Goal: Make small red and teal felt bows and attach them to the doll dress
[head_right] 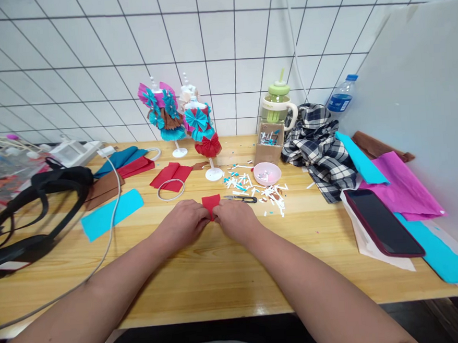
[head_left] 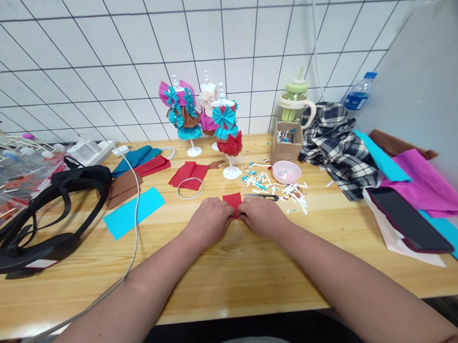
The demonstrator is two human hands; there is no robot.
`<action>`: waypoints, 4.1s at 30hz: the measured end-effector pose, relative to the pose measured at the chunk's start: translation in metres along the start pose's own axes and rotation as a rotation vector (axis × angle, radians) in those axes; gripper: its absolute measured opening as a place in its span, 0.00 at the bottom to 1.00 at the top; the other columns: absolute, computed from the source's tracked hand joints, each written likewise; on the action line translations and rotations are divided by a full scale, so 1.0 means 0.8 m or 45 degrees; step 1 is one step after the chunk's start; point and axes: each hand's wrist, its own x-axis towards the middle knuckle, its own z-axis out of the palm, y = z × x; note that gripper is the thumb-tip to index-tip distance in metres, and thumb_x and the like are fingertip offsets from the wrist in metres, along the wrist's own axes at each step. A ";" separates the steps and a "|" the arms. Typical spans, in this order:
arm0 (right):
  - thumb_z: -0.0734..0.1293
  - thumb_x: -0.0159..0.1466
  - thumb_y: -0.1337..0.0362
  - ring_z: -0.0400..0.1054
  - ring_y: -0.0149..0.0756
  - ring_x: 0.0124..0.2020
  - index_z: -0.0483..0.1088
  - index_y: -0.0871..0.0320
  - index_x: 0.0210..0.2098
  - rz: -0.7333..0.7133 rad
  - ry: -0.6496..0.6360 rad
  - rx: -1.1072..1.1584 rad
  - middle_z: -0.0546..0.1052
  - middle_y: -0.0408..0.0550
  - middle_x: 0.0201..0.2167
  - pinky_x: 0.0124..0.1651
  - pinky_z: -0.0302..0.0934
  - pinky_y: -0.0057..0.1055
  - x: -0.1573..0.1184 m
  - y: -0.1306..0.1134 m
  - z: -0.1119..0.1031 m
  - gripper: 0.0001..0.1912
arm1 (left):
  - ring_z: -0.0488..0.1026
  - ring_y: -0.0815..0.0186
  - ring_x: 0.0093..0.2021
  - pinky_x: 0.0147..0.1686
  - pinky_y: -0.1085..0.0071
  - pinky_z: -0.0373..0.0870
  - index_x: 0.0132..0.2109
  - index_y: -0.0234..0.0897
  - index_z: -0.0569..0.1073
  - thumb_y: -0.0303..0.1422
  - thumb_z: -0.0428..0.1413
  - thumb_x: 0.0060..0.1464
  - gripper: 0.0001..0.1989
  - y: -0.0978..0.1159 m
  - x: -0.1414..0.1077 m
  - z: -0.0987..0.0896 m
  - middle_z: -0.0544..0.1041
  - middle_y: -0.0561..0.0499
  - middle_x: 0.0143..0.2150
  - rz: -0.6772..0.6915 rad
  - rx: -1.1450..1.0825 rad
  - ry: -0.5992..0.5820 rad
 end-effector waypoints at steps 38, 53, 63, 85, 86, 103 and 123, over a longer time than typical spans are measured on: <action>0.58 0.66 0.60 0.70 0.38 0.37 0.71 0.55 0.37 0.024 0.035 -0.024 0.74 0.47 0.35 0.33 0.55 0.29 0.000 0.004 0.004 0.11 | 0.71 0.60 0.39 0.41 0.65 0.66 0.36 0.38 0.76 0.30 0.49 0.60 0.11 -0.001 0.001 0.000 0.77 0.46 0.34 0.060 0.033 0.038; 0.60 0.66 0.60 0.70 0.36 0.36 0.72 0.54 0.35 -0.011 0.067 0.015 0.74 0.46 0.33 0.30 0.51 0.28 0.002 0.008 0.006 0.10 | 0.71 0.60 0.37 0.40 0.65 0.65 0.37 0.38 0.76 0.31 0.48 0.60 0.11 -0.003 0.001 0.006 0.77 0.46 0.32 0.044 -0.019 0.049; 0.59 0.66 0.60 0.70 0.36 0.36 0.73 0.54 0.36 -0.006 0.058 0.031 0.74 0.46 0.36 0.30 0.52 0.28 0.002 0.009 0.007 0.12 | 0.73 0.61 0.37 0.44 0.61 0.60 0.37 0.41 0.77 0.31 0.49 0.60 0.11 -0.003 0.000 0.004 0.78 0.49 0.30 0.022 -0.013 0.079; 0.59 0.67 0.57 0.69 0.36 0.40 0.72 0.53 0.41 0.048 0.013 0.083 0.75 0.47 0.37 0.35 0.54 0.28 0.004 0.010 0.007 0.12 | 0.72 0.60 0.36 0.43 0.61 0.62 0.37 0.38 0.77 0.32 0.50 0.58 0.10 -0.004 0.002 0.006 0.77 0.47 0.31 -0.002 -0.010 0.084; 0.59 0.66 0.58 0.69 0.37 0.39 0.72 0.53 0.40 0.044 0.013 0.079 0.75 0.47 0.37 0.34 0.54 0.28 0.004 0.010 0.007 0.12 | 0.72 0.60 0.37 0.43 0.61 0.62 0.37 0.38 0.77 0.32 0.50 0.58 0.10 -0.004 0.002 0.007 0.77 0.46 0.31 0.002 -0.019 0.081; 0.59 0.65 0.62 0.70 0.38 0.38 0.72 0.56 0.41 -0.056 0.118 0.010 0.76 0.49 0.36 0.36 0.57 0.29 -0.004 0.002 -0.005 0.12 | 0.64 0.56 0.55 0.61 0.48 0.45 0.45 0.42 0.73 0.33 0.52 0.55 0.11 0.002 -0.005 -0.005 0.73 0.47 0.47 -0.007 -0.164 0.242; 0.58 0.67 0.61 0.70 0.36 0.40 0.71 0.57 0.39 -0.176 0.147 0.022 0.76 0.47 0.37 0.38 0.55 0.29 -0.005 0.008 -0.011 0.11 | 0.71 0.62 0.44 0.60 0.49 0.45 0.34 0.42 0.76 0.31 0.53 0.53 0.06 -0.003 -0.004 -0.009 0.77 0.53 0.37 -0.073 -0.257 0.241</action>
